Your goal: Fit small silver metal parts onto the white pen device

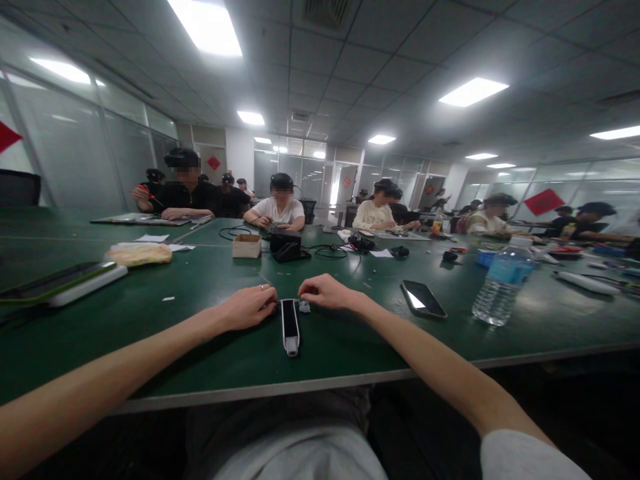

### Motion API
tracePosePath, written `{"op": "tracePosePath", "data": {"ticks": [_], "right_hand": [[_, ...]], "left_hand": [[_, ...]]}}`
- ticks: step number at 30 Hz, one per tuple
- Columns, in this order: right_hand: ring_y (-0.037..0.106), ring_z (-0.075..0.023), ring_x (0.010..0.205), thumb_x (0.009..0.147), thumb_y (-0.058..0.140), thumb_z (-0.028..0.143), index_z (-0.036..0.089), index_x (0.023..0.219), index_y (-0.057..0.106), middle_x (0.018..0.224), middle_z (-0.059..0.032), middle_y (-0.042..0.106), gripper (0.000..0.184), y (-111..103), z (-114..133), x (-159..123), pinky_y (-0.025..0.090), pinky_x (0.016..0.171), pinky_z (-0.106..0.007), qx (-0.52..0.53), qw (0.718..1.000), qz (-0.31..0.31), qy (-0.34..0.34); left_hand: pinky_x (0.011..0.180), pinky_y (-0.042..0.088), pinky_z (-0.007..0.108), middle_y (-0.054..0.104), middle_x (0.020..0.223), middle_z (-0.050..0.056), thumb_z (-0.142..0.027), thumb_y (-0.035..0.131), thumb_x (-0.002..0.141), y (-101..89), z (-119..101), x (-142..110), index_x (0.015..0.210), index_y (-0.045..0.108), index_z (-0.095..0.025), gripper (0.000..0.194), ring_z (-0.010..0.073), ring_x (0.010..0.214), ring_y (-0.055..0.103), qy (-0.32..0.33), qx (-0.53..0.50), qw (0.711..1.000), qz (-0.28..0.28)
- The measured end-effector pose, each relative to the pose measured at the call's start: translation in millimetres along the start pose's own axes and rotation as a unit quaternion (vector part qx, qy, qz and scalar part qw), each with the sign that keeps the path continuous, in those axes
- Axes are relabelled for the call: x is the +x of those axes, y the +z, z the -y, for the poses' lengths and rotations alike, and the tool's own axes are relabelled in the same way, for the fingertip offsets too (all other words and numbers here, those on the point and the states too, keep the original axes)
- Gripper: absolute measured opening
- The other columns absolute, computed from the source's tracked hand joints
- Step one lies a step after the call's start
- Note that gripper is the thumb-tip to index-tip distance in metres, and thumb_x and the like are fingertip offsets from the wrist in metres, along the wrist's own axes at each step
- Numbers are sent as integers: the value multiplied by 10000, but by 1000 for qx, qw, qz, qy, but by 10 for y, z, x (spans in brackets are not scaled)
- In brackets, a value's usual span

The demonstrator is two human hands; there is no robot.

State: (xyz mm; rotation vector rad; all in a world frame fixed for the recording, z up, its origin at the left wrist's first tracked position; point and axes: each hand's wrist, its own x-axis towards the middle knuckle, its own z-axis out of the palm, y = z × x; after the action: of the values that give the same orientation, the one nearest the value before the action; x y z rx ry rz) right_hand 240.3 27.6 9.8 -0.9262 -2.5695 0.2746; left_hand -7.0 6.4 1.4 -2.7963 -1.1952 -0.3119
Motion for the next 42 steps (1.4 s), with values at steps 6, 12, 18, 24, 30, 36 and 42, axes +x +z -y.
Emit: {"op": "tracePosePath", "data": {"ticks": [6, 12, 18, 24, 30, 36, 42], "right_hand": [[627, -129, 738, 832, 601, 207, 138, 958, 696, 855, -36, 701, 172, 7, -4, -6, 465, 687, -223, 30, 999, 9, 14], [645, -142, 758, 807, 635, 212, 135, 975, 698, 879, -41, 714, 195, -10, 21, -20, 479, 697, -233, 66, 997, 33, 25], [638, -136, 725, 793, 648, 192, 120, 948, 691, 834, -36, 705, 176, 8, 42, -23, 481, 680, -232, 66, 997, 20, 39], [636, -137, 786, 796, 655, 188, 135, 959, 680, 892, -35, 696, 173, 38, 21, -16, 489, 729, -246, 89, 996, 8, 18], [632, -139, 801, 786, 676, 203, 141, 949, 673, 887, -30, 687, 175, 50, 7, -14, 491, 758, -261, 111, 994, -6, 8], [632, -139, 810, 783, 678, 195, 144, 963, 667, 891, -27, 686, 187, 23, 31, -20, 488, 760, -263, 110, 994, 4, 15], [625, -135, 784, 785, 674, 227, 136, 958, 674, 885, -35, 692, 196, 1, 3, -18, 473, 714, -241, 80, 997, -16, 10]], "left_hand": [[686, 440, 296, 617, 927, 50, -303, 387, 903, 8, -1, -3, 945, 556, -197, 204, 191, 784, 593, -6, -4, 1000, 3], [680, 443, 300, 615, 914, 49, -302, 391, 901, 0, -5, -3, 930, 559, -199, 200, 194, 775, 590, -6, -3, 1000, 4], [694, 441, 295, 613, 929, 56, -299, 381, 902, -6, -11, -5, 935, 556, -198, 204, 190, 785, 587, -7, 0, 1000, 7], [700, 440, 297, 609, 927, 54, -309, 382, 904, 1, 6, -4, 936, 549, -198, 204, 190, 786, 587, -1, 0, 1000, 1], [684, 435, 295, 613, 920, 53, -301, 389, 899, 11, 12, -9, 932, 553, -196, 197, 185, 768, 586, -4, -4, 1000, 5], [681, 434, 296, 620, 922, 54, -298, 391, 899, -19, -20, -12, 936, 549, -198, 191, 197, 786, 595, -9, -2, 1000, 7], [686, 436, 287, 622, 926, 52, -297, 394, 902, -6, -2, -12, 937, 548, -198, 187, 189, 780, 597, -6, 1, 1000, 6]]}}
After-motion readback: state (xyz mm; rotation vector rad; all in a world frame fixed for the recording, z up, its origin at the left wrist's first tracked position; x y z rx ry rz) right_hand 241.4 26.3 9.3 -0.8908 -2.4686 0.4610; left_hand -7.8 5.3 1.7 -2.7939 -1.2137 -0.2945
